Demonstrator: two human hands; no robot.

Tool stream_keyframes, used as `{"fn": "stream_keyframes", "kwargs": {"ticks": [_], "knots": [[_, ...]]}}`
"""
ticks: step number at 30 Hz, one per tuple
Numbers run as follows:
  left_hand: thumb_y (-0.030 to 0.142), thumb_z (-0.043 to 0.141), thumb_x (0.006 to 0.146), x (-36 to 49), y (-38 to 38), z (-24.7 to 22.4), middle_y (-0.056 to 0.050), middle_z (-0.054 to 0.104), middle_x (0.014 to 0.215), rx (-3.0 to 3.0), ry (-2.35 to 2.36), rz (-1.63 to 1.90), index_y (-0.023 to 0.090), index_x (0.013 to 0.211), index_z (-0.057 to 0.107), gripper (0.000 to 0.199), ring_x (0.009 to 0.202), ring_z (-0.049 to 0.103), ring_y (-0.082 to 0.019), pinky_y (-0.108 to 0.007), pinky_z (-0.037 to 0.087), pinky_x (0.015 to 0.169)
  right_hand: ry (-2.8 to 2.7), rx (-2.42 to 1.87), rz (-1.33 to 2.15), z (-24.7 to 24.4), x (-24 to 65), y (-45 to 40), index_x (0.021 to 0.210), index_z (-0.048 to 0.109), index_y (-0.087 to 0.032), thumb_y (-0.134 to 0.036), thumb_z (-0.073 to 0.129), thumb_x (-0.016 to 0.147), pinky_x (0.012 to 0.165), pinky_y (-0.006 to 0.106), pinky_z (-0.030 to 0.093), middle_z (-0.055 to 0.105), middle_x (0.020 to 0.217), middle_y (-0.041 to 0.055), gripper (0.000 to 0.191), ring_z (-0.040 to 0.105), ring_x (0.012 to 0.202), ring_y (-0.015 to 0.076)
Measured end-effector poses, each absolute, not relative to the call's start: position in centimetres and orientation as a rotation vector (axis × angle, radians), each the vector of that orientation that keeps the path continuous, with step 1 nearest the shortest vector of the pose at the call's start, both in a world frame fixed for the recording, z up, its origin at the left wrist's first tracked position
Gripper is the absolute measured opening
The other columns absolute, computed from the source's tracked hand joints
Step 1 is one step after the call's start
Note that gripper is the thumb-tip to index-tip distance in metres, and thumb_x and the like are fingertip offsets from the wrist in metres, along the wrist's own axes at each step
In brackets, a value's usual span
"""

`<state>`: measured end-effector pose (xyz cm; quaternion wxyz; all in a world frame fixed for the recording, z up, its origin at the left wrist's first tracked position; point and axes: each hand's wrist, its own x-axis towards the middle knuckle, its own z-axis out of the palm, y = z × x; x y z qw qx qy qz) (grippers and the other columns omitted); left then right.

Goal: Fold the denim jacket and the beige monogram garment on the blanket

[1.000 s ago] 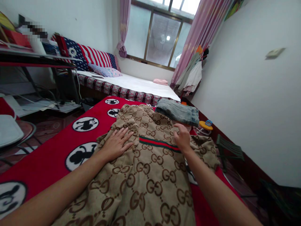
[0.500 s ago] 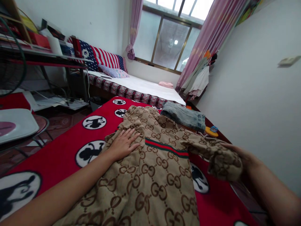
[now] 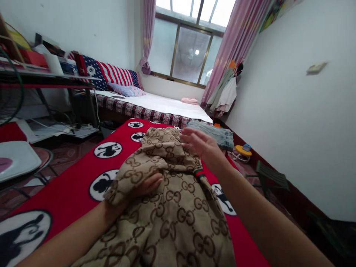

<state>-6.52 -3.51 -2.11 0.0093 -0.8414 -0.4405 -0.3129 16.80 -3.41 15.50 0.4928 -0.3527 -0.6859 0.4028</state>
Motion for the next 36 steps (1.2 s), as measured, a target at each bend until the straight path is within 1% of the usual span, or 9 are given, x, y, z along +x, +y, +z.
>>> {"fn": "stream_keyframes", "kwargs": {"ticks": [3,6,11,14,18,21,24,30,36], "knots": [[0.033,0.042,0.095,-5.6,-3.1,-2.0,-0.005,0.066,0.1,-2.7,-1.211,-1.095,0.024,0.103,0.063,0.024,0.095,0.063,-0.019,-0.035,0.051,0.091,-1.661,-1.124,0.846,9.3,20.6,-4.9,0.106,0.069,-0.019,-0.043,0.07,0.076,0.092,0.041,0.052,0.071,0.109,0.0088,0.038,0.066,0.104,0.0237],[0.025,0.043,0.094,-5.0,-2.3,-1.5,-0.009,0.059,0.119,-2.59,-1.146,-1.301,0.021,0.119,0.054,0.028,0.117,0.055,-0.021,-0.038,0.045,0.103,-1.635,-1.353,0.639,4.5,25.5,-7.9,0.104,0.069,-0.02,-0.043,0.067,0.076,0.091,0.042,0.053,0.068,0.113,0.011,0.036,0.063,0.107,0.0263],[0.015,0.05,0.086,-4.9,-1.5,-0.8,-0.009,0.024,0.154,-2.439,-1.292,-1.281,0.024,0.144,0.034,0.062,0.142,0.026,-0.028,-0.045,0.028,0.117,-1.685,-1.701,0.637,1.6,30.0,-15.2,0.121,0.062,-0.022,-0.048,0.066,0.074,0.081,0.042,0.057,0.068,0.113,0.0113,0.053,0.066,0.098,0.0275],[0.011,0.051,0.081,-4.8,-0.4,-1.3,-0.012,0.036,0.143,-2.472,-1.409,-1.243,0.019,0.148,0.031,0.071,0.135,0.036,-0.027,-0.043,0.032,0.115,-1.698,-1.771,0.815,1.2,29.8,-18.8,0.135,0.052,-0.021,-0.049,0.067,0.075,0.095,0.046,0.051,0.066,0.12,0.0131,0.068,0.065,0.106,0.0299],[0.006,0.05,0.072,-4.6,1.7,-1.2,-0.008,0.057,0.112,-2.528,-1.558,-1.162,0.017,0.125,0.059,0.055,0.11,0.056,-0.023,-0.039,0.046,0.101,-1.674,-1.639,1.053,0.6,28.6,-20.8,0.139,0.048,-0.023,-0.042,0.069,0.075,0.107,0.044,0.042,0.056,0.137,0.0118,0.07,0.052,0.128,0.0289],[0.004,0.051,0.068,-4.9,3.2,1.4,-0.005,0.066,0.096,-2.583,-1.62,-1.099,0.015,0.1,0.07,0.038,0.096,0.062,-0.021,-0.033,0.051,0.092,-1.534,-1.541,1.181,1.3,28.0,-20.6,0.137,0.05,-0.021,-0.039,0.068,0.078,0.107,0.044,0.042,0.058,0.134,0.0124,0.065,0.053,0.126,0.0279],[0.008,0.05,0.074,-5.8,4.7,6.0,-0.001,0.07,0.089,-2.471,-1.689,-1.196,0.011,0.099,0.07,0.032,0.089,0.063,-0.016,-0.028,0.05,0.086,-1.337,-1.473,1.293,3.6,26.9,-20.0,0.137,0.05,-0.021,-0.043,0.068,0.079,0.097,0.045,0.05,0.067,0.12,0.0129,0.065,0.062,0.113,0.0295],[0.016,0.045,0.088,-9.8,7.9,12.9,-0.002,0.068,0.106,-2.103,-1.849,-1.334,0.008,0.114,0.064,0.033,0.103,0.06,-0.019,-0.034,0.045,0.095,-1.277,-1.011,1.658,5.4,20.2,-19.4,0.148,0.033,-0.029,-0.044,0.074,0.076,0.088,0.04,0.053,0.06,0.129,0.0125,0.084,0.064,0.109,0.0257],[0.012,0.058,0.078,-12.4,8.6,11.7,-0.02,0.04,0.143,-1.906,-2.093,-1.185,0.002,0.124,0.057,0.047,0.122,0.048,-0.04,-0.055,0.04,0.102,-1.651,-0.597,2.103,2.3,14.4,-18.0,0.151,0.022,-0.034,-0.037,0.078,0.075,0.116,0.038,0.025,0.02,0.159,0.0049,0.094,0.024,0.145,0.0203]]}}
